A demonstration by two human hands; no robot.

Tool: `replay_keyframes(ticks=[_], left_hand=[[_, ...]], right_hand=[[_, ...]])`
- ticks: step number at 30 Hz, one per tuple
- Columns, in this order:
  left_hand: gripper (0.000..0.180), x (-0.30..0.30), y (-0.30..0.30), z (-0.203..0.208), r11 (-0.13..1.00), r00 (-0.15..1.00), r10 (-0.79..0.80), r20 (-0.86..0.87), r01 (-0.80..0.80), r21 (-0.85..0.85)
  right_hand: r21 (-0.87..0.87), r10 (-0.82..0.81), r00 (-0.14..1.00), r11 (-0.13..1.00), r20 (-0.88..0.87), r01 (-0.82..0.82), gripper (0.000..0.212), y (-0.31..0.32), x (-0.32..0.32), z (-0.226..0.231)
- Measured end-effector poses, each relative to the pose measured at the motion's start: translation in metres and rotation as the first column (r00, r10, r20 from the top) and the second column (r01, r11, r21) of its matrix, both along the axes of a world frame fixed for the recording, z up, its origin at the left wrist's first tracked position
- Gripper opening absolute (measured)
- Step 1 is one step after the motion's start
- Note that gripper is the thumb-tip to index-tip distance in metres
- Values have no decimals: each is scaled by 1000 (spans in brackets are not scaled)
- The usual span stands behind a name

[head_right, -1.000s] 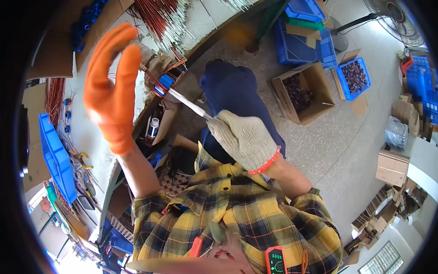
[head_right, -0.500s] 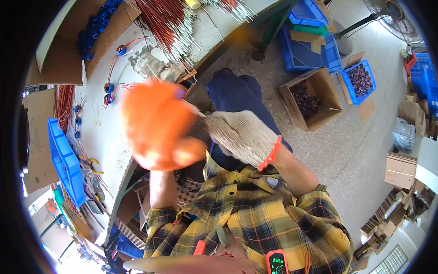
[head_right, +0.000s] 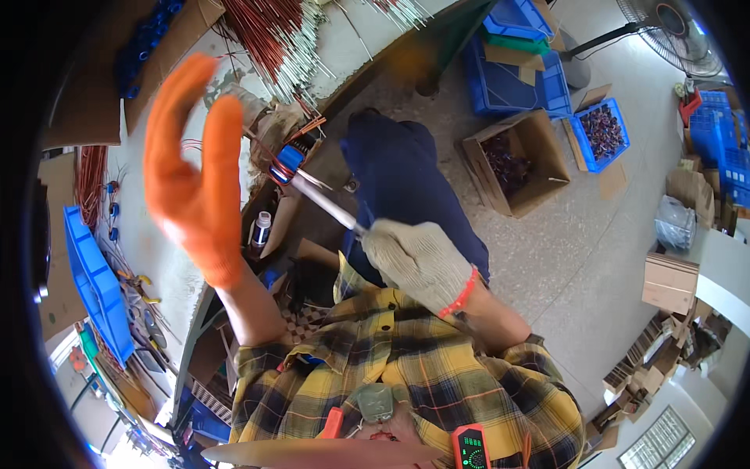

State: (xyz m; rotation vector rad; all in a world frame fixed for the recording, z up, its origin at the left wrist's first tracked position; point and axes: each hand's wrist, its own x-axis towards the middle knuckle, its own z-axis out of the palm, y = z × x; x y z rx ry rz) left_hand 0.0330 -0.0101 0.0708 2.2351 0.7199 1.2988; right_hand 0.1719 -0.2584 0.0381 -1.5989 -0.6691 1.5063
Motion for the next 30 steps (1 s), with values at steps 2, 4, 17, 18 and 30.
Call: replay_keyframes(ticks=[2, 4, 17, 18, 30], left_hand=[[24, 1, 10, 2, 975, 993, -120, -15, 115, -189], [22, 3, 10, -1, 892, 988, -136, 79, 157, -423], [37, 26, -74, -11, 768, 819, -562, -119, 569, 292], [38, 30, -97, -13, 731, 753, -649, -109, 657, 187], [35, -87, -19, -26, 933, 975, 118, -186, -44, 358]], right_hand=[[78, -12, 997, 997, 72, 6, 25, 13, -4, 4], [45, 27, 969, 998, 248, -39, 25, 24, -4, 10], [25, 27, 621, 1000, -783, -12, 30, 31, 12, -27], [55, 88, 626, 996, -774, -72, 32, 30, 15, -27], [-166, -105, 426, 980, -899, -106, 38, -87, 34, -46]])
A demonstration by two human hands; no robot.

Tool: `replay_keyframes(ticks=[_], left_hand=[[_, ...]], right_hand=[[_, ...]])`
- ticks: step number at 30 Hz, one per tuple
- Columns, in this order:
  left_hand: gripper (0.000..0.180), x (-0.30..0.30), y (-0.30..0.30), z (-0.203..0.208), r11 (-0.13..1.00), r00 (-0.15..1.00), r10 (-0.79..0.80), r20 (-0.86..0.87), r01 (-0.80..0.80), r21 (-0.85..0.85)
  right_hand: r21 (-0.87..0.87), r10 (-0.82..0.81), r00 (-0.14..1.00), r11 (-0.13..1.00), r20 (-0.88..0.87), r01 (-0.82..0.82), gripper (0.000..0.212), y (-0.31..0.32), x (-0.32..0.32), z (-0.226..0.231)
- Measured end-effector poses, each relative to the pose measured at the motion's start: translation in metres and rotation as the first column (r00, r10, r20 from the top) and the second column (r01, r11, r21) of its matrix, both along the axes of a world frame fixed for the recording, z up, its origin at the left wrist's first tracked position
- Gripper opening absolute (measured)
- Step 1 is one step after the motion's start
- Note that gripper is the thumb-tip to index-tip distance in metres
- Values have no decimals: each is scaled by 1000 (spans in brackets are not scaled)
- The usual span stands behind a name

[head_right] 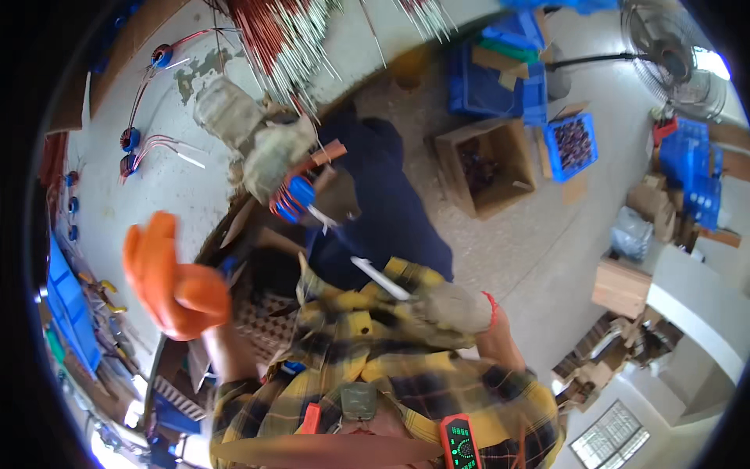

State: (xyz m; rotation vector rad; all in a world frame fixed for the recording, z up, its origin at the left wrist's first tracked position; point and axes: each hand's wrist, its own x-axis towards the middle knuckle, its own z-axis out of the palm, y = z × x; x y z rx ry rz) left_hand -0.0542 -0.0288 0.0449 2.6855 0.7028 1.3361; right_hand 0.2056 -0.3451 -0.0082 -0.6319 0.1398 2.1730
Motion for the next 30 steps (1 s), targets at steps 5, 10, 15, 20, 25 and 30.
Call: replay_keyframes(ticks=[5, 10, 15, 20, 25, 30], left_hand=[[33, -12, -1, -24, 992, 983, 123, -137, -123, 12], [47, 18, -5, -6, 1000, 1000, -18, 5, 18, 8], [68, 57, -13, 7, 954, 974, -226, 21, 225, -200], [67, 72, -18, -1, 926, 945, -229, 234, 286, -246], [63, 76, -28, 6, 864, 920, -155, 359, 303, -402], [63, 78, -25, 12, 948, 954, -204, 221, 249, -201]], right_hand=[[-154, 388, 467, 872, 795, -464, 47, 35, 3, 26], [-1, 3, 6, 929, 1000, -370, 39, 88, -7, 25], [230, -226, 156, 973, 962, -11, 35, 74, -2, 35], [122, -180, -171, 945, 969, -305, 27, 80, 4, 25], [445, -441, -56, 890, 896, 101, 32, 111, -7, 47], [515, -561, -232, 826, 795, -230, 29, 158, -19, 80]])
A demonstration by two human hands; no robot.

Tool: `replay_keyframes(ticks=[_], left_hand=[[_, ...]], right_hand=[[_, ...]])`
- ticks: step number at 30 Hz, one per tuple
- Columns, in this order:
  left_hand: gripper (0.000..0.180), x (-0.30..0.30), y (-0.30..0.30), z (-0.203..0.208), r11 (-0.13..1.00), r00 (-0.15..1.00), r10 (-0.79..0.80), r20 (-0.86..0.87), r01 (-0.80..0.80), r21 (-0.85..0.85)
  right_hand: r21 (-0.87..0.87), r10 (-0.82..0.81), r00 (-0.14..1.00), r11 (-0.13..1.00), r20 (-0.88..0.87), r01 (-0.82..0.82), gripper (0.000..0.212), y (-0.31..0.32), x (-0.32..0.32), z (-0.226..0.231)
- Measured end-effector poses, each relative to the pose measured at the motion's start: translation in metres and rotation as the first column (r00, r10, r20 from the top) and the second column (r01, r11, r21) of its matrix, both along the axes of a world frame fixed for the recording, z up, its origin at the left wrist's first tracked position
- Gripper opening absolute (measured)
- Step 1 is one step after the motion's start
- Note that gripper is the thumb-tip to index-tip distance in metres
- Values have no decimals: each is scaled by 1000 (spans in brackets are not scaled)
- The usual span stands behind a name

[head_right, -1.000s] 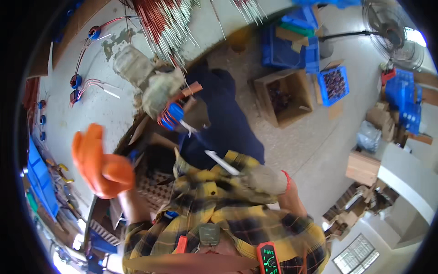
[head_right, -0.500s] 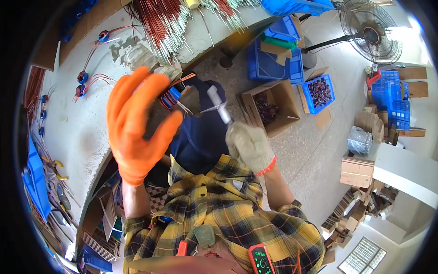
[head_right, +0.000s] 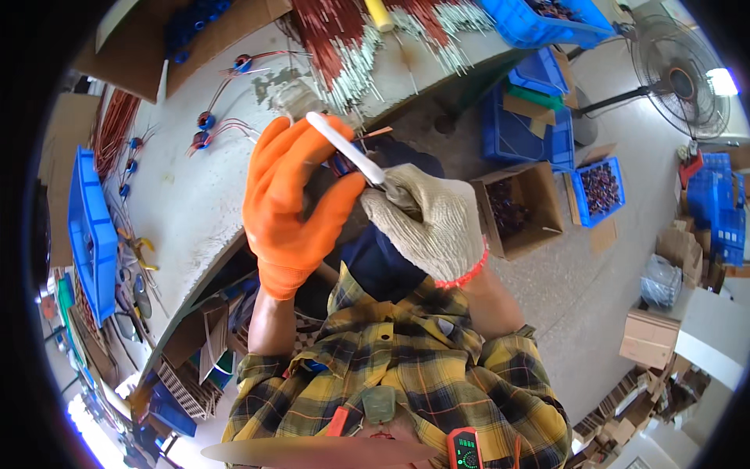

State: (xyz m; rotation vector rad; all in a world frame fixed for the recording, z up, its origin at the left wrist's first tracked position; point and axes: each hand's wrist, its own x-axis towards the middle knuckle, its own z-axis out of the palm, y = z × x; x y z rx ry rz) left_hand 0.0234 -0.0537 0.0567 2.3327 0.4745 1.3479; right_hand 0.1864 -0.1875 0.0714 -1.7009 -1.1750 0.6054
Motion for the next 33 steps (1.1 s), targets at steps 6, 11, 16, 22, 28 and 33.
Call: replay_keyframes(ticks=[6, 11, 16, 22, 28, 33], left_hand=[[56, -19, -3, -1, 989, 998, 58, -36, -62, -135], [39, -63, 44, 12, 868, 835, 487, -255, -431, 246], [42, -110, 92, -7, 848, 655, 529, -540, -380, 370], [38, -128, 86, -12, 833, 563, 534, -631, -476, 281], [34, -145, 91, 4, 781, 610, 383, -693, -615, -109], [39, -161, 95, -7, 686, 814, 538, -220, -575, -446]], right_hand=[[-148, -159, 855, 984, -494, 97, 19, 9, 29, 17], [70, -389, 886, 906, -251, 418, 31, 71, 136, 23], [338, -515, 830, 758, -213, 557, 38, 98, 198, 36], [66, -391, 792, 878, -469, 473, 22, 16, 113, -4], [-177, -265, 752, 964, -603, 197, 20, -41, 40, -34], [-140, -174, 779, 984, -603, 111, 12, -40, 9, -43]])
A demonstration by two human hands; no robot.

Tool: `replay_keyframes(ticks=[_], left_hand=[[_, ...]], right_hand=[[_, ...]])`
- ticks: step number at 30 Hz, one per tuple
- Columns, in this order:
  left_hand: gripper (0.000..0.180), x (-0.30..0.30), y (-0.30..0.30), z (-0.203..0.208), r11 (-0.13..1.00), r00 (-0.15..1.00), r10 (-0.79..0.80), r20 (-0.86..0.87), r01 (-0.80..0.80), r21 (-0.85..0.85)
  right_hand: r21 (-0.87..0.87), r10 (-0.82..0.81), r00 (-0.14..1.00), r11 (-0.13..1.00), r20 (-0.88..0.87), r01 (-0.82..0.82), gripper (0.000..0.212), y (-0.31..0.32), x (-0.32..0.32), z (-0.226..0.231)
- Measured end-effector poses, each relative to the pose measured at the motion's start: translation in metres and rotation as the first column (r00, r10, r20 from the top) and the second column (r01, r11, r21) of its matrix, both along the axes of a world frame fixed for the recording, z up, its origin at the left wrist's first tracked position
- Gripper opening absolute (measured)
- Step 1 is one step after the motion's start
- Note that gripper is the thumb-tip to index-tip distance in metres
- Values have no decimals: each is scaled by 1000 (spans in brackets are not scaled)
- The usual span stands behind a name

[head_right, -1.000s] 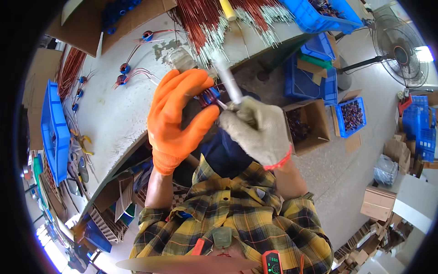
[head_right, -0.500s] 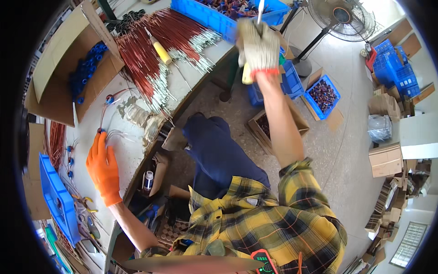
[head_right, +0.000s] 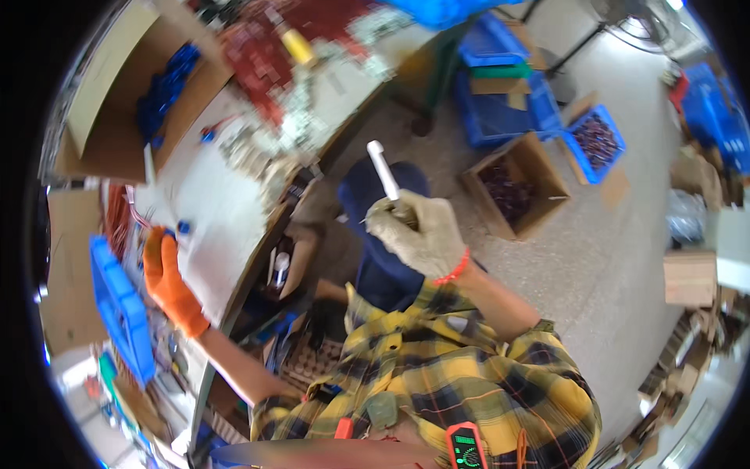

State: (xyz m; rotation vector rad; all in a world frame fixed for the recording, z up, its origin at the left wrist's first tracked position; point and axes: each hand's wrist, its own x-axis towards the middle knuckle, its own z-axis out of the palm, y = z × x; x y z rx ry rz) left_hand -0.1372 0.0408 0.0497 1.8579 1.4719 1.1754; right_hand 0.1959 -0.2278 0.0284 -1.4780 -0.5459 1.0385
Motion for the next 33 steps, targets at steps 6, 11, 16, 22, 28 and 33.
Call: replay_keyframes(ticks=[6, 11, 16, 22, 28, 33], left_hand=[[46, 57, -56, 13, 943, 609, -137, 781, 322, -86], [51, 122, -129, -1, 831, 459, -166, 873, 542, -127], [52, 127, -133, -14, 804, 462, -226, 857, 586, -104], [45, 108, -113, -6, 766, 549, -346, 761, 634, -109], [31, 117, -104, -12, 825, 669, -476, 570, 564, 27], [29, 128, -107, -33, 831, 642, -470, 606, 554, 58]], right_hand=[[226, 73, 911, 958, 406, -177, 28, 35, -46, 3], [326, -13, 805, 918, 594, -225, 27, 51, -59, 18], [325, -65, 728, 919, 683, -223, 21, 47, -32, 26], [383, -186, 466, 845, 865, -372, 24, 63, 5, 27], [322, -128, 672, 931, 730, -172, 26, 73, 5, 22], [91, -15, 990, 996, 142, 2, 31, 42, -12, -9]])
